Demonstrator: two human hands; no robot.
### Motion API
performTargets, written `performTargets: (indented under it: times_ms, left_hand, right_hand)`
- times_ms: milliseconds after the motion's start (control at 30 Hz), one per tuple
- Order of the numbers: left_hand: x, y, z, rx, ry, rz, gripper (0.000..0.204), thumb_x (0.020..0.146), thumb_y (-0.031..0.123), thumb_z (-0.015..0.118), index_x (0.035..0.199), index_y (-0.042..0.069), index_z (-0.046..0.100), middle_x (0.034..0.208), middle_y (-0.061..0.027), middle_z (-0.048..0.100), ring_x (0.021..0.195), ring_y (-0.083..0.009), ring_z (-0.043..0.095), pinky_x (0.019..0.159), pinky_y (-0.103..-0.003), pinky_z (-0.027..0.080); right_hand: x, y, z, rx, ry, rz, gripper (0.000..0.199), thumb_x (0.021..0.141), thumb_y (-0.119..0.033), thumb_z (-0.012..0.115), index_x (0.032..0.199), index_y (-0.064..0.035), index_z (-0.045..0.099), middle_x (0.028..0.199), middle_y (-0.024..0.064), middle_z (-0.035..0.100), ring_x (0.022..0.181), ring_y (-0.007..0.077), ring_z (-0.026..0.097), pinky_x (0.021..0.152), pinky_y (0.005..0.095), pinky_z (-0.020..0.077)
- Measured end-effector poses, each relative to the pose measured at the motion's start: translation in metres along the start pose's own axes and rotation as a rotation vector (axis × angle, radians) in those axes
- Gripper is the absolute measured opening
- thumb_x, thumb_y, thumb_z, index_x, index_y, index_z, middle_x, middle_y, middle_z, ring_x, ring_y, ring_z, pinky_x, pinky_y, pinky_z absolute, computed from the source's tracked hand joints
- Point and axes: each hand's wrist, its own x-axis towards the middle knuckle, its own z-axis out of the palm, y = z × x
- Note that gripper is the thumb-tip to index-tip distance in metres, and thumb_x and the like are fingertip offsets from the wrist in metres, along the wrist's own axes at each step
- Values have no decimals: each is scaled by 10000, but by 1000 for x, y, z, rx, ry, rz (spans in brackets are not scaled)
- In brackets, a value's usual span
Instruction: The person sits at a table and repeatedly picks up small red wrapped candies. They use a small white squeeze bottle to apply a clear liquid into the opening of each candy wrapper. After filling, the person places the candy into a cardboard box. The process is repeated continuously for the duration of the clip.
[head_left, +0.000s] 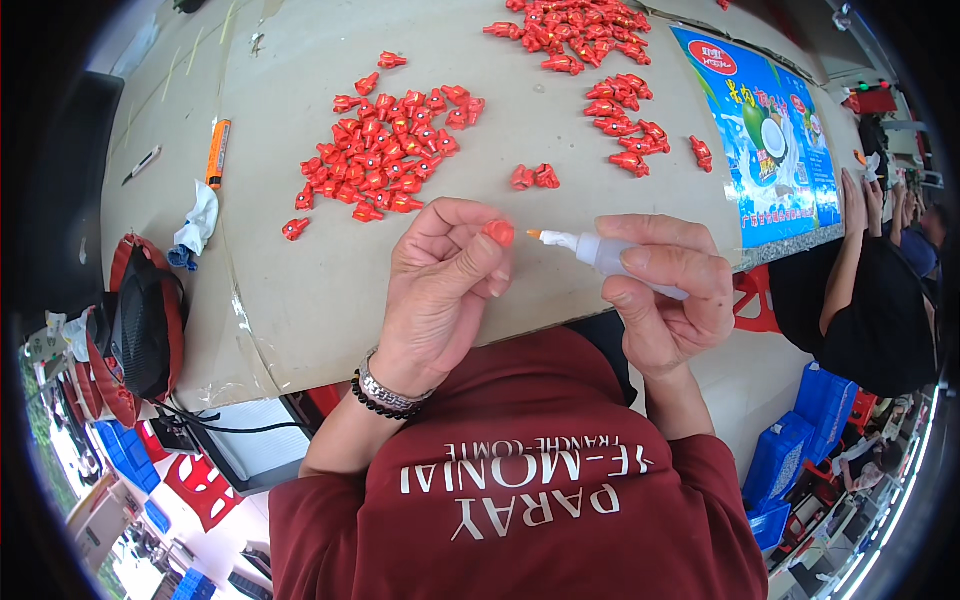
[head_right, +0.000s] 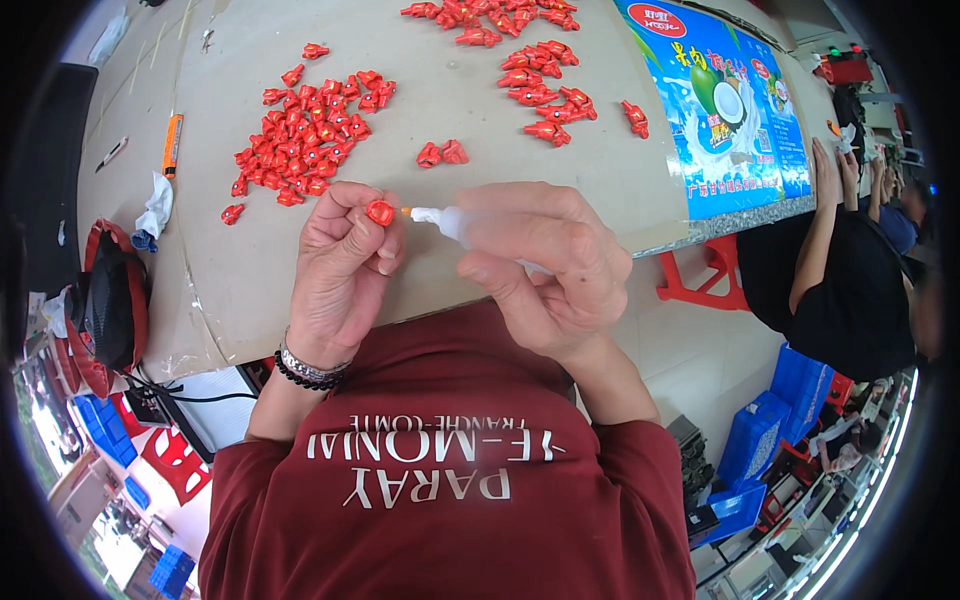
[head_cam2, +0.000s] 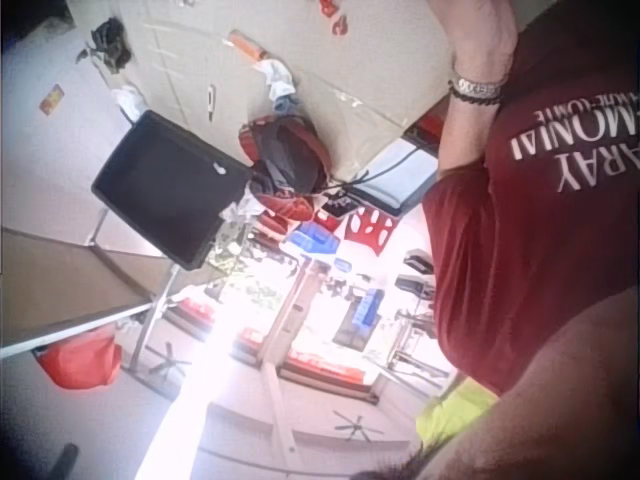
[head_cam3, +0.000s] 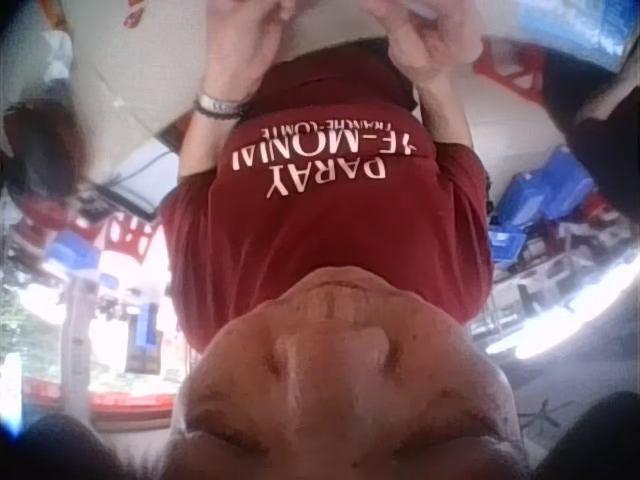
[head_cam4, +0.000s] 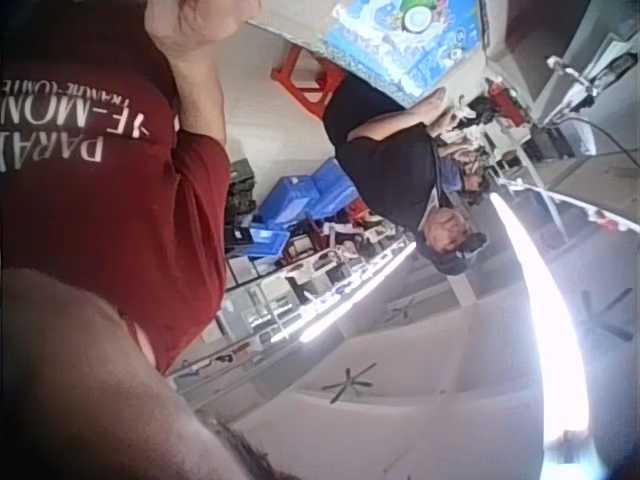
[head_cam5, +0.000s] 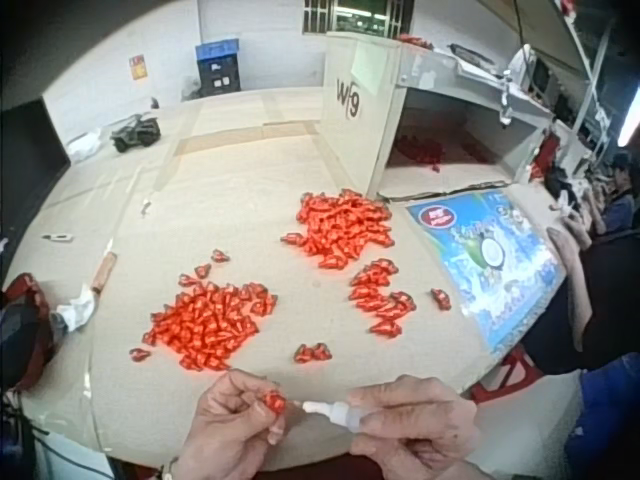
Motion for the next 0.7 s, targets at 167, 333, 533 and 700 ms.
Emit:
performTargets:
  times_ms: [167, 333, 533, 700]
  left_hand:
    - [2, 0, 0, 24, -1, 56, 200, 838, 78, 672, 1001, 23, 570, 843, -40, 648, 637, -90, 530, 572, -225, 406]
    - [0, 2, 1, 40, 22, 69, 206, 835, 73, 675, 1005, 22, 571, 860, -44, 651, 640, -90, 527, 573, -225, 404]
    - [1, 3, 2, 46, 36, 66, 208, 838, 78, 674, 1010, 25, 571, 851, -30, 643, 634, -87, 515, 570, -224, 397]
    - [1, 5, -12, -22, 28, 25, 210, 849, 161, 671, 1014, 63, 586, 904, -28, 609, 640, -83, 467, 552, -209, 369]
  right_hand:
    - [1, -1, -1, 1, -17, 1, 247, 752, -44, 730, 936, -6, 568, 890, 198, 658, 721, 224, 643, 519, 261, 490]
    - [2, -6, 1, 27, -28, 27, 233, 751, -35, 726, 924, -9, 573, 887, 203, 657, 718, 217, 646, 508, 253, 489]
    - [0, -3, -3, 53, -40, 120, 274, 789, -63, 710, 960, -38, 497, 980, 215, 627, 755, 180, 607, 620, 255, 484]
    - [13, 15, -6, 292, 219, 493, 372, 704, 137, 588, 1025, -18, 481, 999, 159, 553, 670, 166, 569, 568, 273, 472]
